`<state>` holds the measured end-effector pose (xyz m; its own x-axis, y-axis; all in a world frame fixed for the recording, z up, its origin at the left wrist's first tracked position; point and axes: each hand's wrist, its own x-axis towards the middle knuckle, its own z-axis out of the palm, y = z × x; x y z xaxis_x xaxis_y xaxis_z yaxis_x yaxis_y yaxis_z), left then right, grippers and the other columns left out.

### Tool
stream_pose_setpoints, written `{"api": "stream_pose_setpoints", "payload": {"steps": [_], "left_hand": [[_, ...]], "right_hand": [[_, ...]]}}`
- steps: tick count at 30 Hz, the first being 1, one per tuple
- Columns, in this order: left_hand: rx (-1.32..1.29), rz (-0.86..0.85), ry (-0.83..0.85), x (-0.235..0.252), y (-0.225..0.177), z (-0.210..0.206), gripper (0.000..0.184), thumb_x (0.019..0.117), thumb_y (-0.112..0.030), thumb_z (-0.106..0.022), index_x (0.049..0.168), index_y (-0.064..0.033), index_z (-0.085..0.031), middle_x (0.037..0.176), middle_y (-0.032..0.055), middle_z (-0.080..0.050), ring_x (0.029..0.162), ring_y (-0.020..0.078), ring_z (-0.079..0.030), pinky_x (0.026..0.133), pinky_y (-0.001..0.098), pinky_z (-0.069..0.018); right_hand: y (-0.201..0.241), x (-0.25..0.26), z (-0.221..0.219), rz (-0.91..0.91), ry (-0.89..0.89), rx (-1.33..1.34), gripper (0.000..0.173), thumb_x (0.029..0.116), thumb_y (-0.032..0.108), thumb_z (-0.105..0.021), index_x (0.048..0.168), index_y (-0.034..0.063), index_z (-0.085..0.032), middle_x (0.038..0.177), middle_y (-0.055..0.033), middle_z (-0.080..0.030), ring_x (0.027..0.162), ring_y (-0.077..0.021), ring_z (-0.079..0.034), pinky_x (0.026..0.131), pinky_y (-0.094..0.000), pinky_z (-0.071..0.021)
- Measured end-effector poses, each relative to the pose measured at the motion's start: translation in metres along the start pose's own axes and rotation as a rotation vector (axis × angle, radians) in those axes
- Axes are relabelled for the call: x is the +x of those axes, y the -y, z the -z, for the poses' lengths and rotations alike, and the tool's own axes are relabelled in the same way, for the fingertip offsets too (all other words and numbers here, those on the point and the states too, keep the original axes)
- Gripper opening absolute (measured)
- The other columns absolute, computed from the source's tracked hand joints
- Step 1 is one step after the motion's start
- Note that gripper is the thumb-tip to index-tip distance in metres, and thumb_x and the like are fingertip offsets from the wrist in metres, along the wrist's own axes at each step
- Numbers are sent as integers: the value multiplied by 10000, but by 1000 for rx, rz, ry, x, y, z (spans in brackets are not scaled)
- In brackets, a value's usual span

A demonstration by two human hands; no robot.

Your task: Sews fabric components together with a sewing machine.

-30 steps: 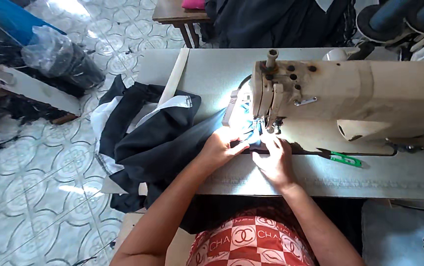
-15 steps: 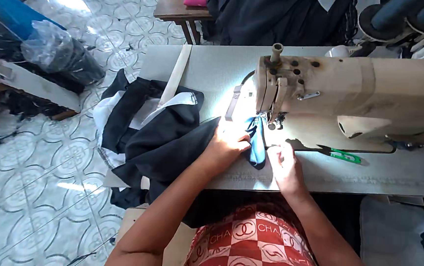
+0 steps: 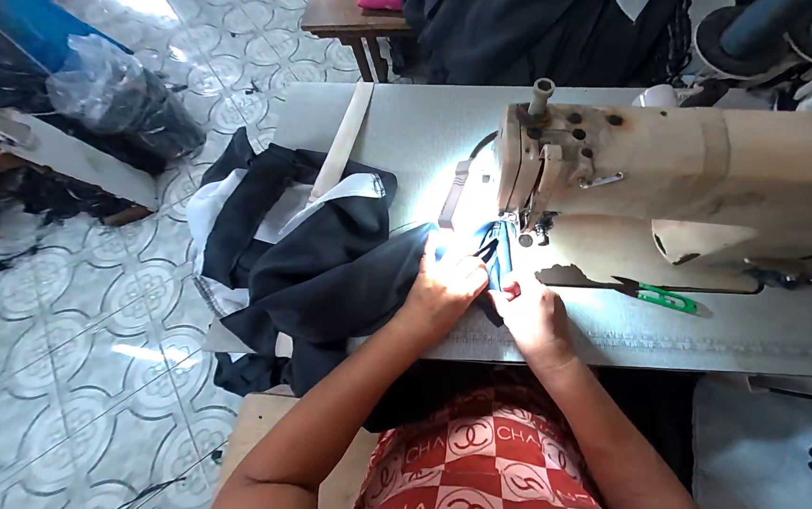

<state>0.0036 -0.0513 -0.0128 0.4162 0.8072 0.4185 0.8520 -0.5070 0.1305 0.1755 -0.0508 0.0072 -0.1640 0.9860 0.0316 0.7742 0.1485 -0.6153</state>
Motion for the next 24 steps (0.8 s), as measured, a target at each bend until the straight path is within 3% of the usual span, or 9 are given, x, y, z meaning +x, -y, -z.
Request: {"api": "stream_pose_setpoints", "payload": {"steps": [3, 7, 9, 11, 13, 15, 17, 21, 24], "left_hand": [[0, -17, -10, 0, 1, -1, 123, 942, -57, -664, 958, -149, -744, 1054, 21, -737, 1154, 266, -669, 1125, 743, -267], [-38, -60, 0, 2, 2, -3, 326, 964, -37, -631, 1121, -281, -779, 1038, 29, -723, 1127, 296, -656, 1092, 780, -234], [-90, -71, 50, 5, 1, -2, 380, 957, -17, -626, 1127, -318, -783, 1071, 42, -720, 1158, 322, -637, 1074, 807, -213], [-133, -59, 115, 10, 0, 2, 331, 949, -23, -638, 1046, -293, -801, 1115, 53, -724, 1225, 349, -609, 1068, 811, -205], [-140, -29, 203, 15, 0, 9, 329, 952, -28, -631, 1006, -298, -812, 1163, 48, -716, 1286, 357, -565, 1090, 815, -158], [-122, 19, 326, 18, -1, 18, 372, 975, -41, -599, 1051, -339, -809, 1249, 38, -700, 1384, 374, -484, 1095, 834, -81], [-106, 55, 420, 19, -2, 26, 392, 1006, -68, -563, 1125, -368, -787, 1327, 31, -667, 1436, 384, -428, 1084, 858, -38], [-150, 98, 558, 20, -1, 32, 471, 1026, -47, -508, 1232, -399, -743, 1436, 35, -607, 1451, 390, -413, 1073, 868, -15], [-168, 90, 526, 17, -1, 24, 478, 1019, -48, -511, 1244, -410, -729, 1433, 53, -604, 1473, 415, -370, 1061, 877, -28]], "right_hand": [[-2, 0, 4, -4, -29, 56, 174, 862, 141, -731, 959, -3, -717, 823, -125, -710, 750, -222, -694, 720, -397, -577], [-3, 3, 9, 22, -68, 102, 120, 829, 59, -706, 924, -10, -683, 790, -105, -673, 683, -175, -653, 653, -345, -562], [-2, 4, 11, 20, -74, 103, 126, 825, 50, -705, 933, -7, -676, 780, -98, -667, 667, -164, -647, 639, -338, -563], [0, 6, 13, 0, -50, 102, 159, 826, 39, -704, 973, -12, -670, 791, -102, -669, 675, -175, -651, 644, -355, -568], [3, 8, 13, -23, 5, 82, 217, 836, 31, -699, 1043, -27, -678, 846, -129, -683, 734, -216, -669, 696, -392, -575], [5, 10, 12, -45, 111, 38, 305, 874, 50, -686, 1165, -40, -700, 985, -165, -716, 885, -264, -703, 825, -426, -584], [6, 12, 8, -41, 174, -8, 290, 890, 59, -665, 1155, -45, -719, 1076, -184, -721, 988, -288, -703, 900, -437, -565], [-1, 10, 4, 42, 151, -7, 327, 890, 52, -627, 1195, -14, -722, 999, -171, -728, 912, -277, -711, 845, -424, -579], [0, 9, 10, 78, 170, -105, 325, 916, 55, -594, 1208, 0, -725, 988, -169, -737, 897, -283, -722, 843, -431, -582]]}}
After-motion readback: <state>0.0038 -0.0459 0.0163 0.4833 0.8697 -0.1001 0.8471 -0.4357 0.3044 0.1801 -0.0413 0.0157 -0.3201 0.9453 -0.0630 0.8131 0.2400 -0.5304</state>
